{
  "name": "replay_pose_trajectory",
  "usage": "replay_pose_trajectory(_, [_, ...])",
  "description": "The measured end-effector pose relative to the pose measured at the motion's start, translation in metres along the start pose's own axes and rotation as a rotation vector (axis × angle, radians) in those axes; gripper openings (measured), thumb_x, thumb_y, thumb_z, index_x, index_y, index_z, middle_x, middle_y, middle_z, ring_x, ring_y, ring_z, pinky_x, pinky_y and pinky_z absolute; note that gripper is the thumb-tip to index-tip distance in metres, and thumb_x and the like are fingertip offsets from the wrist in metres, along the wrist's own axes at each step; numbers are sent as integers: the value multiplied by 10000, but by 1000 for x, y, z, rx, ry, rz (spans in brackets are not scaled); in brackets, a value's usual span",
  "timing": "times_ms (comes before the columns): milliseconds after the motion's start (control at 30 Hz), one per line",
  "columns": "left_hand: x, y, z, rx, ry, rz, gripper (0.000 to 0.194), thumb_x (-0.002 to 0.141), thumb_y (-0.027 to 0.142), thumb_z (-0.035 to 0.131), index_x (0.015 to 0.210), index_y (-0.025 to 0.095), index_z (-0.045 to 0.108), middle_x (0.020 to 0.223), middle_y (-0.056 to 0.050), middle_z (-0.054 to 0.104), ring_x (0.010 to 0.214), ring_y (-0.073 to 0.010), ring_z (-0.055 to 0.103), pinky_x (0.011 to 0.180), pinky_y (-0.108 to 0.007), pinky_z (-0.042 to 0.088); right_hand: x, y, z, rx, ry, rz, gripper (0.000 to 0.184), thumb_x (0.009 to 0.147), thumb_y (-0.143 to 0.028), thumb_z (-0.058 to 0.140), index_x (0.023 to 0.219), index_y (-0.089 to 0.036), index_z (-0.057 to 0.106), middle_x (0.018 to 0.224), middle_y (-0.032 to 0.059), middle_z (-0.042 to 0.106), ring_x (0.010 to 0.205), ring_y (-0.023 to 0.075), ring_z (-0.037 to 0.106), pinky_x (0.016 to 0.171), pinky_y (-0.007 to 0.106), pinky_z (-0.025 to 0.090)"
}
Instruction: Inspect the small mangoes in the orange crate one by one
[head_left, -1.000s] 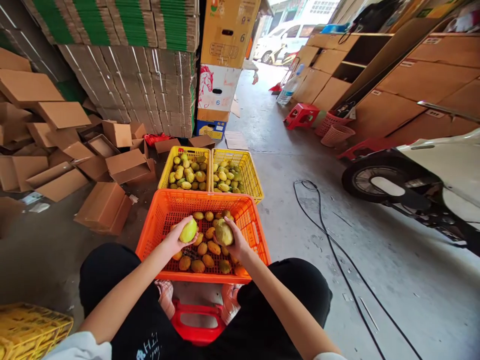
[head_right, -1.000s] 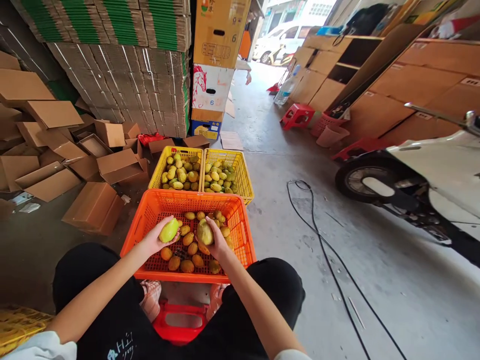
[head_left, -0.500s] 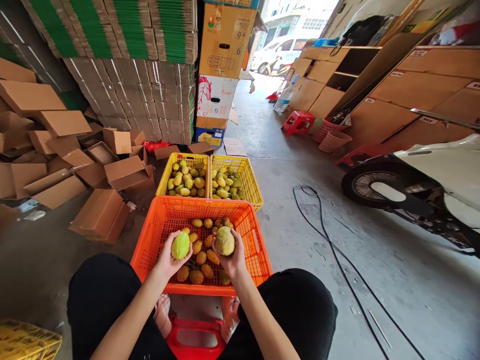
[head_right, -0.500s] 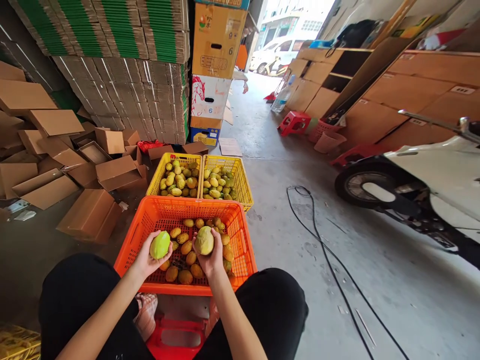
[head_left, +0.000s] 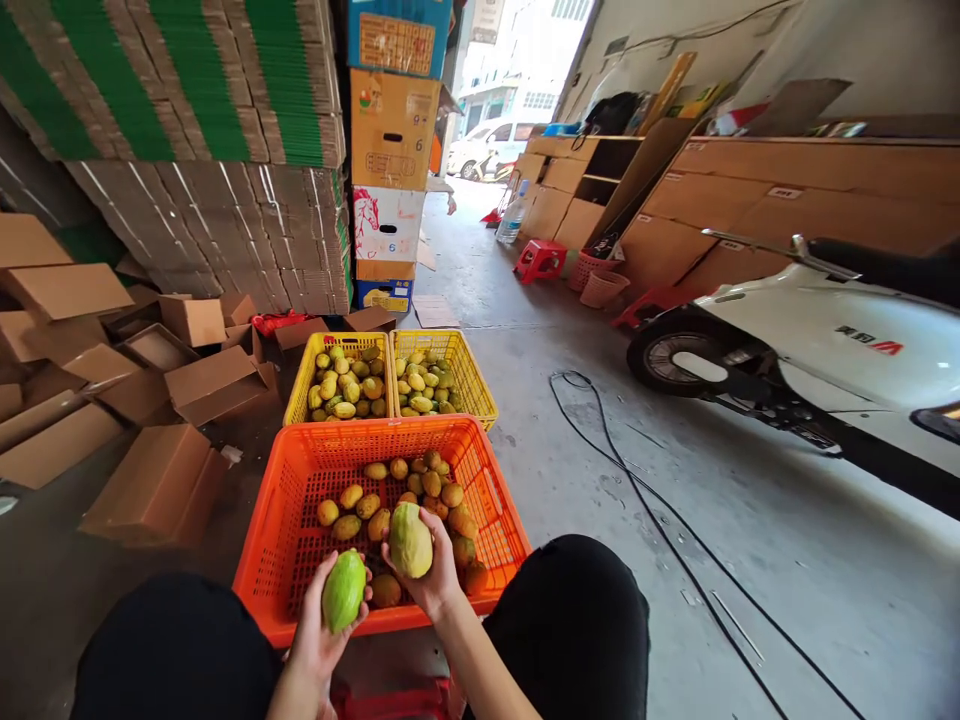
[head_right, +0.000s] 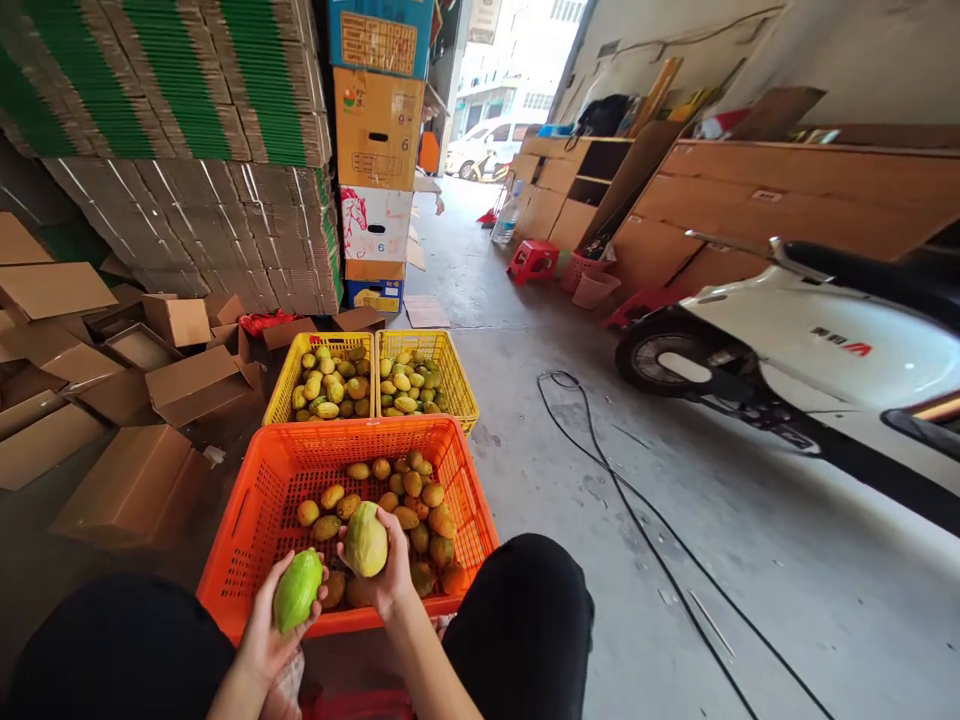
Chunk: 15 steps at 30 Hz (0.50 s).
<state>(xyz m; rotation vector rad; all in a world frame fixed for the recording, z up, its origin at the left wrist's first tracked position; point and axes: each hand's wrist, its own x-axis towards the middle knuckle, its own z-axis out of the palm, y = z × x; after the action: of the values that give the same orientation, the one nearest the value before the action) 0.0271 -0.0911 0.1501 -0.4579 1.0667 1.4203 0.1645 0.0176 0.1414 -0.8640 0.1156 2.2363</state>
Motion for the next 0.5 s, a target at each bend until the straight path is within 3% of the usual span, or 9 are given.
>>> replay_pose_trajectory(133, [8, 2, -5, 47, 21, 106, 165, 1057, 195, 699, 1213, 142, 705, 848, -96, 813, 652, -235, 818, 527, -256, 642, -4, -2, -2, -56, -74, -28, 511, 591, -382, 1056, 1013, -213, 824, 874, 53, 857, 928, 331, 859, 820, 453, 709])
replay_pose_trajectory(300, [13, 3, 4, 33, 46, 241, 290, 965, 18, 736, 1197, 191, 728, 964, -75, 845, 769, -192, 844, 676, -241, 700, -3, -4, -3, -16, 28, -25, 336, 739, -425, 972, 923, -210, 791, 897, 82, 871, 812, 270, 841, 710, 371, 689])
replay_pose_trajectory(400, [6, 5, 14, -10, 149, 204, 185, 996, 38, 723, 1101, 189, 728, 877, -29, 808, 680, -155, 788, 666, -241, 702, -1, -1, -6, -22, 78, -13, 300, 792, -417, 968, 908, -224, 770, 881, 59, 865, 773, 250, 826, 689, 355, 674])
replay_pose_trajectory(500, [1, 4, 18, -74, 199, 135, 89, 1094, 128, 658, 1042, 191, 696, 804, -12, 777, 612, -138, 745, 693, -267, 723, -1, 3, -13, -107, 47, -42, 370, 756, -436, 1033, 944, -232, 787, 915, 41, 866, 822, 242, 822, 702, 331, 658])
